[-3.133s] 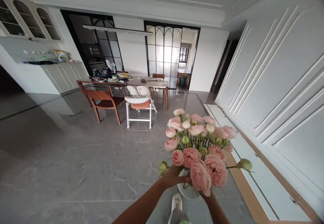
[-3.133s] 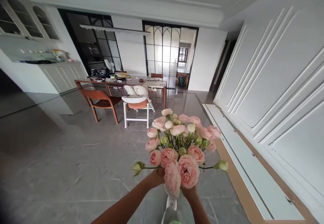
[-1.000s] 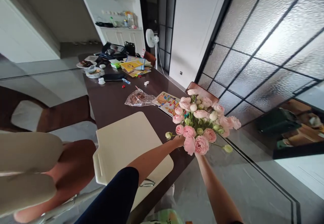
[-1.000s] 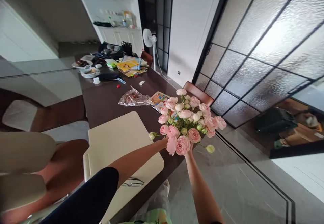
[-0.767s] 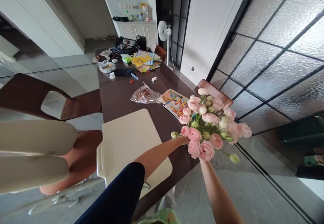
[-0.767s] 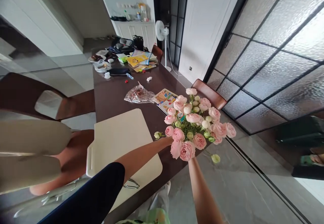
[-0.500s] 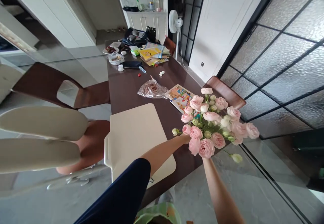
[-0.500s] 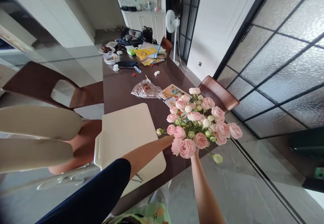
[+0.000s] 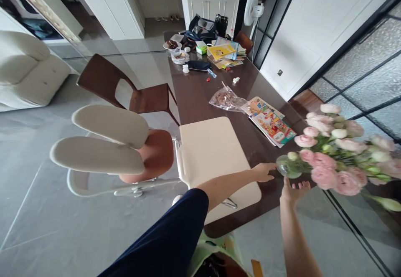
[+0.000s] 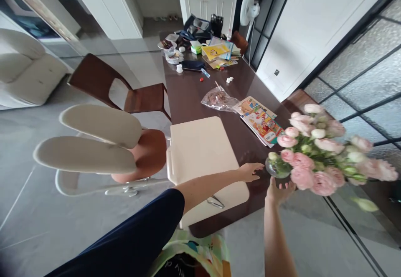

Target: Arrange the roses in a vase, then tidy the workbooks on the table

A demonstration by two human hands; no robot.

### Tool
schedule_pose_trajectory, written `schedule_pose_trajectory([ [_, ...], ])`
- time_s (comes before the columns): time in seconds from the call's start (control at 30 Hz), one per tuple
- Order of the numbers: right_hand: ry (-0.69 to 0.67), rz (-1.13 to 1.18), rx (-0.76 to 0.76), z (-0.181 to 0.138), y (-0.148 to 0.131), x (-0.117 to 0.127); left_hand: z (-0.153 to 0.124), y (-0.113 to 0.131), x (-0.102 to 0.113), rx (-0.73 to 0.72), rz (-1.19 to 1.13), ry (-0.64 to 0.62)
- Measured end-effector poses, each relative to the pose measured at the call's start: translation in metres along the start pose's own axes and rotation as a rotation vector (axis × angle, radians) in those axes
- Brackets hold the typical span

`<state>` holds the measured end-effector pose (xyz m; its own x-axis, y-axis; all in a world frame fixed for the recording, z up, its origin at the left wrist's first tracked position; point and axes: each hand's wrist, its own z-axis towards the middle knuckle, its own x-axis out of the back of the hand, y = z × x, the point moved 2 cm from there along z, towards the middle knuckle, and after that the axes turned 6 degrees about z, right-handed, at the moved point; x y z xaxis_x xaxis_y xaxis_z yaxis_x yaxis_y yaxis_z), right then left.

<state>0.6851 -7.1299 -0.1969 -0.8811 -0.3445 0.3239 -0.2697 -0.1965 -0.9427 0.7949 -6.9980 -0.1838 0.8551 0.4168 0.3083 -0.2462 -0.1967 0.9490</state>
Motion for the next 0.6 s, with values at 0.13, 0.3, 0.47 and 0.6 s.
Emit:
schedule_pose_trajectory([
  [0.13,0.152,0.141,-0.141,-0.130,-0.010,-0.010,-0.122,-0.014,0.036,0.081,-0.142,-0.001],
  [0.3,0.028,0.173,-0.276,-0.250,-0.057,-0.061,-0.266,-0.028,0.105,0.273,-0.268,-0.083],
  [0.47,-0.126,0.206,-0.270,-0.275,-0.108,-0.105,-0.314,-0.047,0.161,0.380,-0.144,0.055],
  [0.6,-0.174,0.196,-0.261,-0.272,-0.112,-0.107,-0.305,-0.068,0.181,0.407,-0.131,0.179],
])
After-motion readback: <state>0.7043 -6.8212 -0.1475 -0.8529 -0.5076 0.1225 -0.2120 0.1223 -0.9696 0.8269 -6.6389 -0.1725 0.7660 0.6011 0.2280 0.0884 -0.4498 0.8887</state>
